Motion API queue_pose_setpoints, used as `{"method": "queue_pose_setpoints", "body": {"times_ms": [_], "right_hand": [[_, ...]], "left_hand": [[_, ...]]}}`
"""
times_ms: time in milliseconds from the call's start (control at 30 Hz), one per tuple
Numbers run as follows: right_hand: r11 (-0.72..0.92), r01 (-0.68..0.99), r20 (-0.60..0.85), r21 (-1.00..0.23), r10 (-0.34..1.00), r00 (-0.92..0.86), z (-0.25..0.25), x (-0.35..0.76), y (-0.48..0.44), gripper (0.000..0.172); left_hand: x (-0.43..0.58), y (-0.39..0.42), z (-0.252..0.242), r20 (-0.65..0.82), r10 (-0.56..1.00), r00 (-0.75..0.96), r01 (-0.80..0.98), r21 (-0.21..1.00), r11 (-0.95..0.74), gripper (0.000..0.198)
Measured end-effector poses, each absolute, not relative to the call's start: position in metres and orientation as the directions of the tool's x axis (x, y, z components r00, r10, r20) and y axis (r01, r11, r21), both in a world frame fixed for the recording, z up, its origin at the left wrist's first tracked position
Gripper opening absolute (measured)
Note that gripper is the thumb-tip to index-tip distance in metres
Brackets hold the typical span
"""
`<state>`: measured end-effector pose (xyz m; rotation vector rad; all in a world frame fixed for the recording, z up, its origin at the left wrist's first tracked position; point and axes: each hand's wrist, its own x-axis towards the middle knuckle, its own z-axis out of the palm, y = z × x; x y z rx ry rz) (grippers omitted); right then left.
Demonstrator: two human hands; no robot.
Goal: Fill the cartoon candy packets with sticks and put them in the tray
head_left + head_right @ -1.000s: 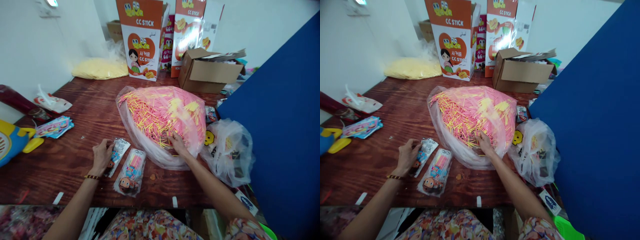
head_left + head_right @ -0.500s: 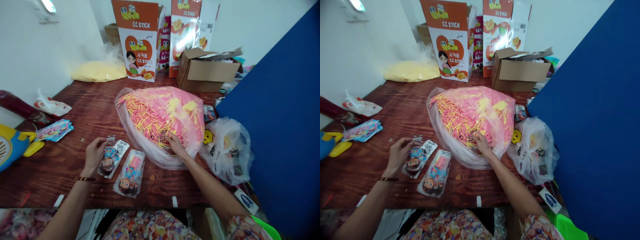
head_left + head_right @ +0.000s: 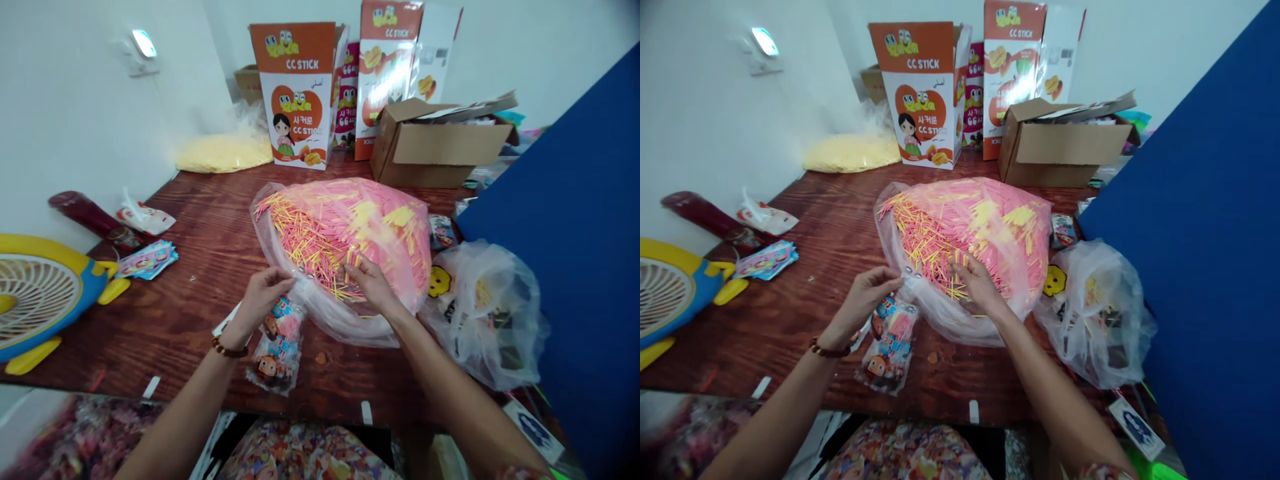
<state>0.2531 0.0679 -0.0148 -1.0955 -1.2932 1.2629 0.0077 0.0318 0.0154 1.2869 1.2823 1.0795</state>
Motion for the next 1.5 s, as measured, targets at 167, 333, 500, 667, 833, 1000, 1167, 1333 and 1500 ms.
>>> {"method": "queue_pose_setpoints", "body": {"times_ms": [167,333,500,667,833,1000,1167,1333,1500], "right_hand": [[0.354,0.296,0.253,-0.887,0.91,-0.329,0.024,0.239,0.051,0.019],[0.509,0.538,0.243,-0.672,0.838,-0.489,0.022,0.237,0.049,0.013],[0.379,0.392,0.208,-0.838,0.887,-0.413,0.022,0.242,0.052,0.015],[0.201,-0.151,0.214,-0.968,0.974,-0.073,0.039,0.237,0.046,0.018],[0.204,-0.388,0.197,-0.899,0.979,0.059,0.053,0.219,0.033,0.018],[0.198,-0.357,0.169,-0.913,0.979,0.11,0.045,0.207,0.028,0.017],[0.139,-0.324,0.128,-0.936,0.99,0.055,0.034,0.212,0.023,0.015],[0.115,-0.191,0.132,-0.975,0.988,-0.08,0.032,0.221,0.021,0.02],[0.217,-0.046,0.221,-0.975,0.958,-0.18,0.038,0.231,0.024,0.043]], "left_hand": [[0.038,0.031,0.013,-0.052,0.98,0.191,0.16,0.987,0.021,0.026],[0.04,0.029,0.014,-0.02,0.971,0.24,0.218,0.975,-0.034,0.029],[0.039,0.024,0.017,0.03,0.963,0.267,0.276,0.955,-0.106,0.03],[0.043,0.019,0.011,0.12,0.958,0.259,0.26,0.947,-0.189,0.026],[0.052,0.017,0.008,0.119,0.96,0.255,0.241,0.953,-0.182,0.029],[0.057,0.018,0.007,0.096,0.972,0.216,0.172,0.976,-0.135,0.029],[0.059,0.018,0.006,0.085,0.98,0.181,0.138,0.984,-0.111,0.026],[0.064,0.022,0.007,0.078,0.98,0.183,0.032,0.996,-0.085,0.021],[0.07,0.028,0.007,0.067,0.981,0.184,-0.076,0.996,-0.053,0.02]]}}
